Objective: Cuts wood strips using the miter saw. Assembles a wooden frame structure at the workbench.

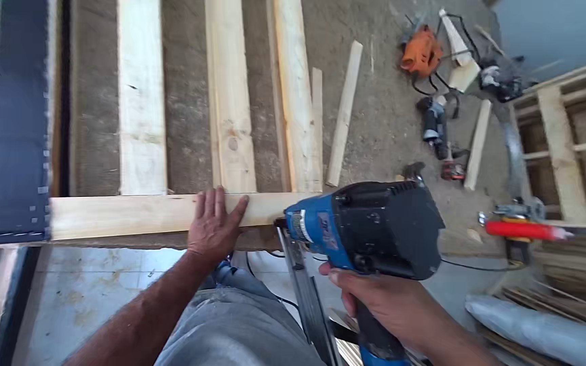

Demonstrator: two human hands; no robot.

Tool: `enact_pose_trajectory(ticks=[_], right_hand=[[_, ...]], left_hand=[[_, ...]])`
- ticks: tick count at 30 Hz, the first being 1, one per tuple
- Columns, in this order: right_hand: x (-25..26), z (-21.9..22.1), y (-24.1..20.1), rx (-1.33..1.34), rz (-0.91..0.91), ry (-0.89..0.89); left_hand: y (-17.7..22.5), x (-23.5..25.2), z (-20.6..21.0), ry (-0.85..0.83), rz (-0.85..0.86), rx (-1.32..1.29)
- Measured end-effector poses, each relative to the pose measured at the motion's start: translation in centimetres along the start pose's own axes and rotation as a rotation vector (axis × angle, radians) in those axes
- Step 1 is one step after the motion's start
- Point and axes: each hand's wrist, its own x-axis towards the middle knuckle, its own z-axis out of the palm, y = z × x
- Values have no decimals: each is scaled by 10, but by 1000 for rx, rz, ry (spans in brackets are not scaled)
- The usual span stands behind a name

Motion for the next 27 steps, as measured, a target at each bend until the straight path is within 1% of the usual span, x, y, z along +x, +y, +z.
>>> enact_pose_trajectory(ticks=[2, 4, 7, 10, 12, 14, 17, 20, 24, 27], right_hand=[[-8, 4, 9, 99, -58, 12], [-20, 6, 9, 155, -57, 56], [-39, 14, -8, 163, -20, 54], [-48, 40, -20, 196, -27, 21], [-49, 65, -26, 252, -45, 20], [-47, 93, -36, 283, -52, 36], [-45, 126, -47, 297, -47, 48], [-45, 146, -53, 298, -59, 55], [-44, 158, -60, 285, -51, 74], [-41, 156, -61, 273, -49, 73]], left_hand=[[-11, -6, -5, -28, 17, -34], [-35, -16, -20, -67, 27, -44], [-96, -50, -46, -62, 10, 48], [-158, -85, -72, -7, 0, 93], [-191, -101, -87, -46, -34, 118], [-216, -110, -91, -53, 14, 179], [-223, -113, -92, -95, 79, 197], [-227, -112, -91, -88, 140, 193], [-251, -119, -105, -94, 192, 70], [-274, -133, -114, -111, 176, 146]])
